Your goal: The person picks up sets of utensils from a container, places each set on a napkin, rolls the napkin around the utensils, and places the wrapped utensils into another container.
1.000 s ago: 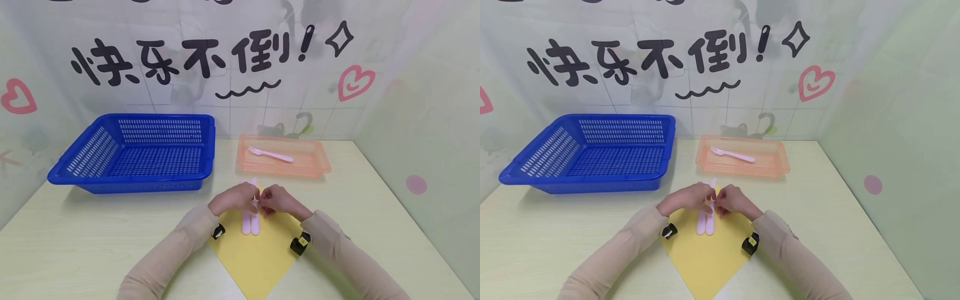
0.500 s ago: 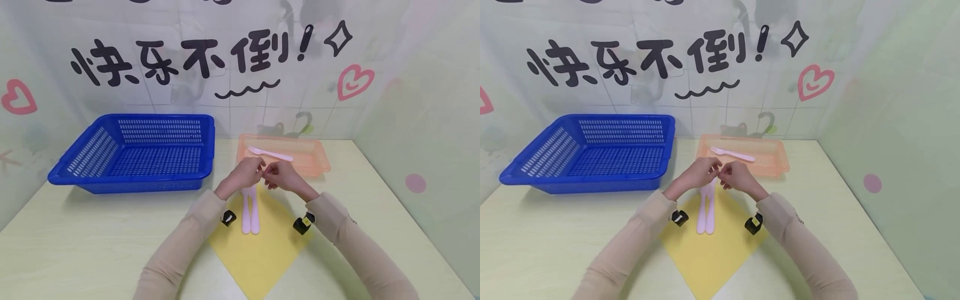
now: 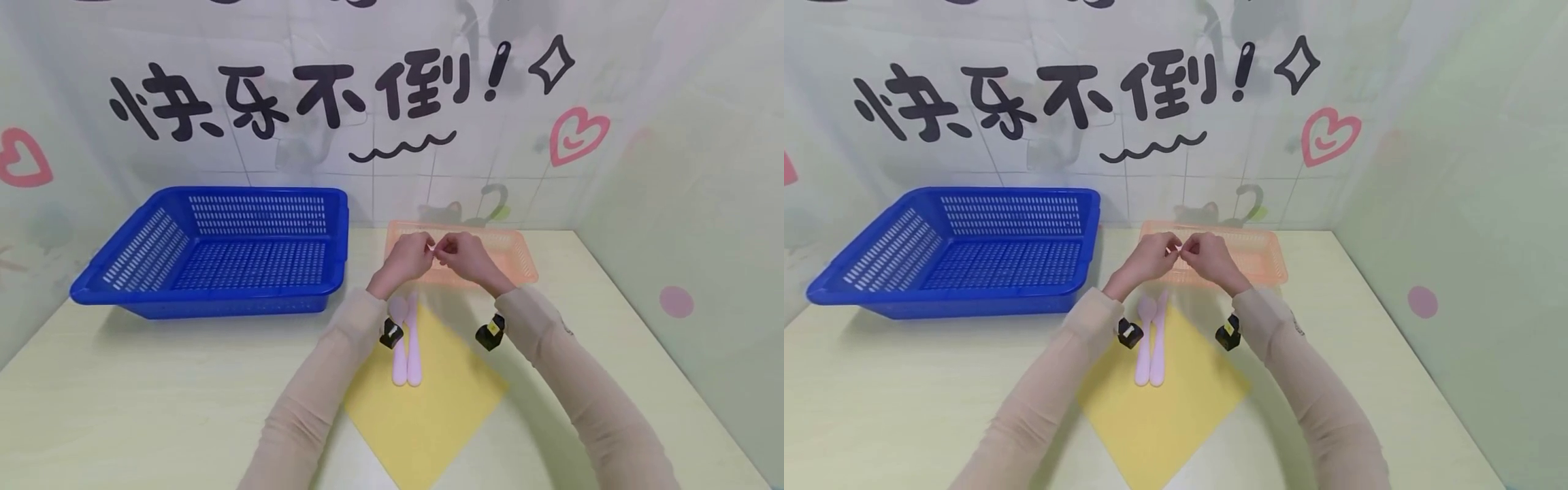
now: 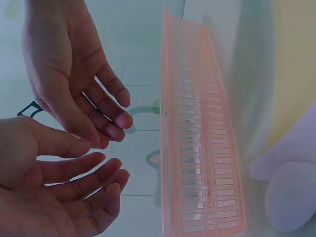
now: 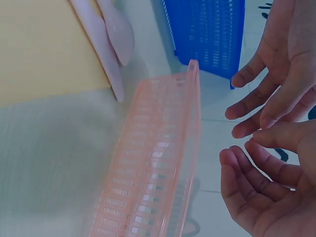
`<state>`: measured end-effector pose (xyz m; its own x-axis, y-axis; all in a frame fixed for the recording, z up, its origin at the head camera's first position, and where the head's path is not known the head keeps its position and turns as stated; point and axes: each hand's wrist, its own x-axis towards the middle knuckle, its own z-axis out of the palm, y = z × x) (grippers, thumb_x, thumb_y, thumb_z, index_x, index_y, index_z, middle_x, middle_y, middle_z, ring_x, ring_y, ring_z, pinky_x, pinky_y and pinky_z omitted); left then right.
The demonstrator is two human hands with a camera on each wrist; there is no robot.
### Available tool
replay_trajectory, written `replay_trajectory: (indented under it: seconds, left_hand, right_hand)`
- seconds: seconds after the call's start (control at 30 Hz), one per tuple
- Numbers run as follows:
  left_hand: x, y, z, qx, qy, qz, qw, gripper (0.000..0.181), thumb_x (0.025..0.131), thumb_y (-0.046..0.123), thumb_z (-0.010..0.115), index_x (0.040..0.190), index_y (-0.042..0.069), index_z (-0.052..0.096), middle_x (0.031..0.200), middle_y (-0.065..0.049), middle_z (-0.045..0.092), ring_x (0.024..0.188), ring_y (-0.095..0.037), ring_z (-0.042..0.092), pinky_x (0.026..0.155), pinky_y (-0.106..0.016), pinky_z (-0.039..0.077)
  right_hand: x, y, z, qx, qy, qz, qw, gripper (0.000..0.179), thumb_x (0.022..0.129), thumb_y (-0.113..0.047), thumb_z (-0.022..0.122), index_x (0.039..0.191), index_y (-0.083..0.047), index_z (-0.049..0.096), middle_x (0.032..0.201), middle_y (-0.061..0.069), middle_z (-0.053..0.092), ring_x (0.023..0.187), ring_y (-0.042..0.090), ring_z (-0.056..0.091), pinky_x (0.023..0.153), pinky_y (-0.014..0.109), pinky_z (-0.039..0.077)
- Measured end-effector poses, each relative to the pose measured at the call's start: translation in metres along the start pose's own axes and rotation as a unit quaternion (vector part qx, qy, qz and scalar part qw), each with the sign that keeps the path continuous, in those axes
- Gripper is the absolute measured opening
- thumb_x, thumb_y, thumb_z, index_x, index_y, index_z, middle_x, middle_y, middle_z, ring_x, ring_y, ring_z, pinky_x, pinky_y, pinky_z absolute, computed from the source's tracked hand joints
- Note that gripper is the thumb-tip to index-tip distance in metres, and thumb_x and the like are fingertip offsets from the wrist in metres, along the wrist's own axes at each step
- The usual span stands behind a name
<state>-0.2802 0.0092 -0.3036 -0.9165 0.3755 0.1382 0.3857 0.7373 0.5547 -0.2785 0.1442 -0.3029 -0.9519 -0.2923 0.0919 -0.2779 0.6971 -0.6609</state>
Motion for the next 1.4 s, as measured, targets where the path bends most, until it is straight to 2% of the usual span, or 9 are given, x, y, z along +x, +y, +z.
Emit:
replay_trajectory:
  seconds: [0.37,0.53,0.63,0.73,0.77,0.87,1.0,1.17,1.4]
  left_hand:
    - [0.027,-0.005,0.0,-0.016,-0.045,-0.06,0.9971,0.03,0.089,0.006,0.045,0.115,-0.005,0.052,0.1,-0.014,0.061,0.077,-0.018,0.053,0.069,-0.026,0.045]
    - [0.046,-0.021,0.016,-0.005,-0.053,-0.068,0.9963,0.03,0.087,0.011,0.048,0.113,-0.003,0.053,0.11,-0.015,0.058,0.087,-0.022,0.055,0.074,-0.031,0.046]
    - [0.08,-0.058,0.048,0.017,-0.056,-0.053,0.9969,0.032,0.084,0.018,0.054,0.11,-0.001,0.055,0.109,-0.012,0.059,0.086,-0.021,0.056,0.071,-0.031,0.046]
    - [0.116,-0.098,0.082,0.024,-0.074,-0.045,0.996,0.038,0.081,0.026,0.061,0.11,0.002,0.056,0.109,-0.009,0.059,0.09,-0.021,0.056,0.073,-0.03,0.046]
    - [0.119,-0.102,0.085,0.019,-0.09,-0.052,0.9944,0.042,0.081,0.029,0.062,0.113,0.004,0.055,0.112,-0.007,0.058,0.095,-0.021,0.055,0.077,-0.03,0.046]
    - [0.124,-0.11,0.095,0.026,-0.09,-0.045,0.9946,0.039,0.081,0.027,0.061,0.111,0.003,0.055,0.109,-0.008,0.059,0.092,-0.021,0.055,0.075,-0.031,0.045]
    - [0.122,-0.113,0.103,0.032,-0.084,-0.045,0.9949,0.032,0.081,0.022,0.056,0.106,0.002,0.057,0.104,-0.01,0.06,0.085,-0.02,0.055,0.07,-0.031,0.046]
    - [0.127,-0.122,0.113,0.039,-0.101,-0.046,0.993,0.033,0.083,0.025,0.053,0.107,0.003,0.058,0.108,-0.009,0.06,0.091,-0.022,0.056,0.074,-0.031,0.046]
    - [0.151,-0.149,0.141,0.017,-0.12,-0.052,0.9913,0.032,0.085,0.032,0.054,0.106,0.008,0.06,0.106,-0.006,0.06,0.089,-0.019,0.056,0.073,-0.033,0.047]
  right_hand:
    - [0.025,0.013,-0.005,-0.044,0.008,0.006,0.999,0.017,0.087,-0.008,0.053,0.092,0.007,0.06,0.088,0.019,0.062,0.077,0.023,0.057,0.067,0.029,0.047]
    - [0.033,0.028,0.001,-0.057,-0.005,0.018,0.9982,0.021,0.086,-0.012,0.055,0.095,0.007,0.059,0.09,0.017,0.061,0.079,0.024,0.056,0.071,0.033,0.046]
    - [0.073,0.092,0.025,-0.103,0.006,-0.002,0.9947,0.032,0.084,-0.027,0.059,0.097,0.002,0.06,0.092,0.014,0.062,0.083,0.025,0.057,0.072,0.037,0.046]
    - [0.13,0.184,0.054,-0.152,0.014,-0.012,0.9882,0.053,0.077,-0.049,0.061,0.103,-0.003,0.06,0.101,0.012,0.062,0.093,0.027,0.056,0.077,0.04,0.045]
    - [0.149,0.216,0.064,-0.165,0.018,-0.01,0.9861,0.059,0.074,-0.055,0.061,0.104,-0.004,0.059,0.102,0.012,0.061,0.094,0.028,0.056,0.077,0.04,0.045]
    - [0.167,0.258,0.072,-0.179,-0.005,0.017,0.9836,0.067,0.072,-0.056,0.062,0.111,-0.003,0.056,0.109,0.014,0.059,0.099,0.032,0.053,0.082,0.043,0.043]
    - [0.143,0.242,0.064,-0.19,-0.042,0.049,0.9796,0.064,0.077,-0.041,0.064,0.119,0.005,0.049,0.114,0.022,0.055,0.101,0.035,0.052,0.084,0.043,0.042]
    - [0.11,0.207,0.053,-0.185,-0.065,0.032,0.98,0.069,0.076,-0.048,0.062,0.117,0.006,0.048,0.112,0.021,0.056,0.094,0.032,0.055,0.078,0.036,0.044]
    - [0.156,0.273,0.074,-0.184,-0.068,0.07,0.978,0.041,0.072,-0.035,0.069,0.102,-0.007,0.062,0.103,0.009,0.062,0.093,0.031,0.056,0.075,0.041,0.046]
